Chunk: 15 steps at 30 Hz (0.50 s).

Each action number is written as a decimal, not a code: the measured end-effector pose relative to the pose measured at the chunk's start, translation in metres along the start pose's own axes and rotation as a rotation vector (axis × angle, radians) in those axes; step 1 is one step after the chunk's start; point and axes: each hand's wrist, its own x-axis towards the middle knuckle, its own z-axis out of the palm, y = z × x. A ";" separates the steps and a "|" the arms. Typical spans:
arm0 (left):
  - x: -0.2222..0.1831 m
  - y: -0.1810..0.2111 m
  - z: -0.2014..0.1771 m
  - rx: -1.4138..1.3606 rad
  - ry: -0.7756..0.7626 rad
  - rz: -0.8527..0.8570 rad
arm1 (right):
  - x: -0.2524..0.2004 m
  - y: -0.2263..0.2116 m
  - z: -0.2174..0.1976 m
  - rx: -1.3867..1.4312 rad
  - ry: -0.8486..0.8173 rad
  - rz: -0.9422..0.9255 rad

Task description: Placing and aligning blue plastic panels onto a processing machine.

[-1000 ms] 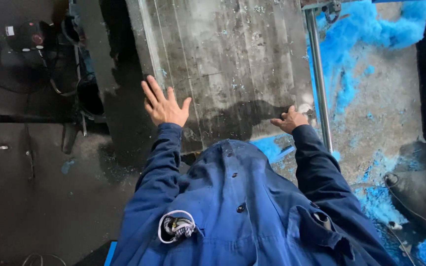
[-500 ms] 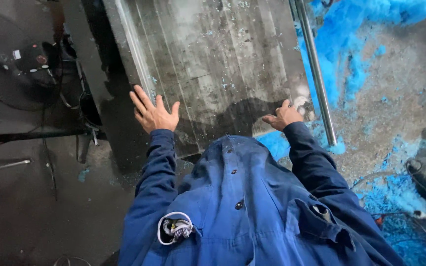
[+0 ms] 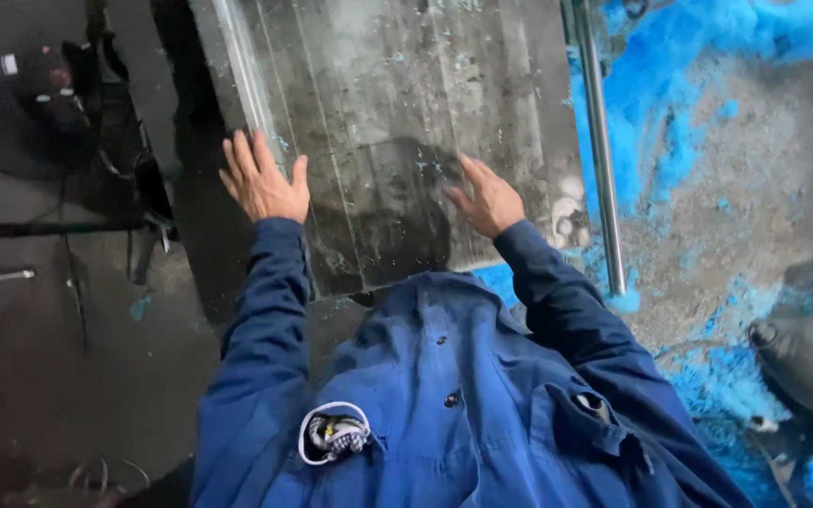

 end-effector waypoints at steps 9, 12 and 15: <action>0.028 0.029 -0.026 0.155 -0.017 0.105 | 0.272 -0.060 -0.007 -0.012 0.298 -0.317; 0.041 0.027 -0.021 0.218 -0.038 0.095 | 0.375 -0.069 -0.003 -0.154 0.389 -0.353; 0.039 0.025 -0.021 0.245 -0.098 0.040 | 0.443 -0.074 0.008 -0.298 0.424 -0.367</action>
